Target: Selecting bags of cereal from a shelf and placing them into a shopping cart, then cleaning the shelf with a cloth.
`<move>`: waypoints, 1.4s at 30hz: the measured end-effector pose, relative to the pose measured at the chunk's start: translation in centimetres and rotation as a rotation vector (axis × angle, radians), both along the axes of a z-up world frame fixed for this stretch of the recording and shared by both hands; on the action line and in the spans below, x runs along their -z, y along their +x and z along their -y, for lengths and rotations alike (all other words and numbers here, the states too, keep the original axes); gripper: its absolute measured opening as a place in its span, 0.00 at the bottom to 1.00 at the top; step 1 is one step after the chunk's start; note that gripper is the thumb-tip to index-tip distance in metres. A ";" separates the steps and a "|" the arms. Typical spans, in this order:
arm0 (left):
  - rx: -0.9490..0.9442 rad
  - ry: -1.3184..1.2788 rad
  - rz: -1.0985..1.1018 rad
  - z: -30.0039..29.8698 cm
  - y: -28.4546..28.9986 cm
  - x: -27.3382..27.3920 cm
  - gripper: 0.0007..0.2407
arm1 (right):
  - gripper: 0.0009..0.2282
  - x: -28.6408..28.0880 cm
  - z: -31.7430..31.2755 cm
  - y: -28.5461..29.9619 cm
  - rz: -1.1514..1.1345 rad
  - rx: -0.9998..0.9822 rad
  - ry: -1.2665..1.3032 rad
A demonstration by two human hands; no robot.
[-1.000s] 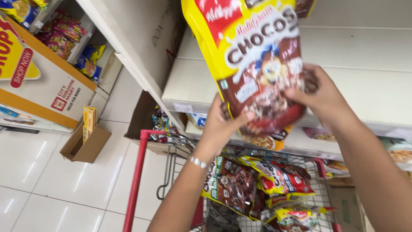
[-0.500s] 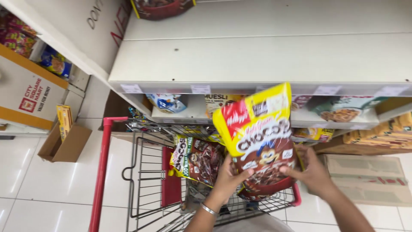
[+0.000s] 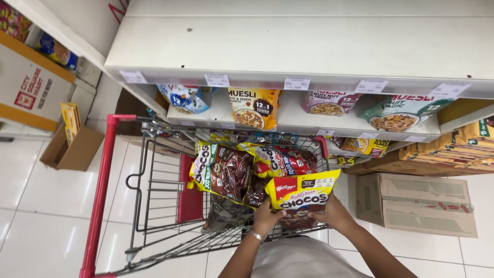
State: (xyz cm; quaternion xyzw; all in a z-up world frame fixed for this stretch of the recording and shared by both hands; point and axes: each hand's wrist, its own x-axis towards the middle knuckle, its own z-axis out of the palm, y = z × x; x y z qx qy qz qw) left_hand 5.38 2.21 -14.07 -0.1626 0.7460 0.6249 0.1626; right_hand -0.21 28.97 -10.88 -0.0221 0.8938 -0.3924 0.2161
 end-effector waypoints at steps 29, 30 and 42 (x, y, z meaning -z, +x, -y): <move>0.467 -0.736 0.380 16.4 0.4 18.9 0.15 | 0.13 24.6 26.2 3.6 0.321 -0.583 -0.022; 0.507 -0.750 0.397 17.1 0.3 18.9 0.16 | 0.14 26.6 26.8 4.0 0.385 -0.588 -0.088; 0.549 -0.712 0.517 21.1 1.5 23.2 0.19 | 0.15 29.9 32.7 5.0 0.366 -0.721 0.253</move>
